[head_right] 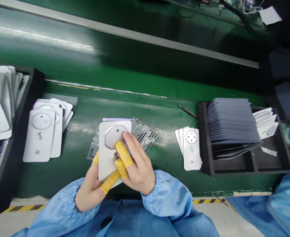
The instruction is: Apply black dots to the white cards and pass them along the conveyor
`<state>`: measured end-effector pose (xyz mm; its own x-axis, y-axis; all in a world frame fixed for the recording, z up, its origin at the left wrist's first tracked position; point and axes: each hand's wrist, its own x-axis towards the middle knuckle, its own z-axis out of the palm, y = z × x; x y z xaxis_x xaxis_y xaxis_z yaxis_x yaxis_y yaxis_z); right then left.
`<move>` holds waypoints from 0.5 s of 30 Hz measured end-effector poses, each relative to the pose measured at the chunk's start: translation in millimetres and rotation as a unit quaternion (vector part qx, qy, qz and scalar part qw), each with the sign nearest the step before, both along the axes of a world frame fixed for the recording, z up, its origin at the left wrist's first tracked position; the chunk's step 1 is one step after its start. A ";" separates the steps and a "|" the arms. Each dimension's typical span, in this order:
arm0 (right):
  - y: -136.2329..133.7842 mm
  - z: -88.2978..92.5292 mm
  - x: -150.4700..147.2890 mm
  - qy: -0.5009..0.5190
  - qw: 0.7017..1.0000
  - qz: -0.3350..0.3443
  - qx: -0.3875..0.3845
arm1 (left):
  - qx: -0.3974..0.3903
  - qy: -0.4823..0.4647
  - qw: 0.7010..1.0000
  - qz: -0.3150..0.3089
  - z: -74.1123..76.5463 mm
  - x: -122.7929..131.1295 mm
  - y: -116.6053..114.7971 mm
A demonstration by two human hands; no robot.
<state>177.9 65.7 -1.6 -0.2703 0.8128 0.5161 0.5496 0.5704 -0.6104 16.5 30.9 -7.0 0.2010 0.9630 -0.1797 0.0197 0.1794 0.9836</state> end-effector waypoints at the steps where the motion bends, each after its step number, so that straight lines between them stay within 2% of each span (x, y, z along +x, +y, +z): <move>1: -0.6 -0.1 0.5 0.004 1.000 0.000 0.006 | 0.007 -0.006 1.000 -0.005 2.8 0.5 1.1; 8: -1.2 9.9 1.8 -0.010 0.999 0.012 0.032 | 0.066 -0.015 0.997 -0.029 20.0 3.1 7.1; 12: 0.2 16.6 0.6 -0.083 0.996 0.021 0.014 | 0.066 0.015 0.998 -0.011 13.4 -1.3 -2.2; 15: 0.3 14.4 1.3 -0.069 0.997 0.027 -0.004 | 0.032 -0.039 0.999 0.010 9.4 0.2 -5.6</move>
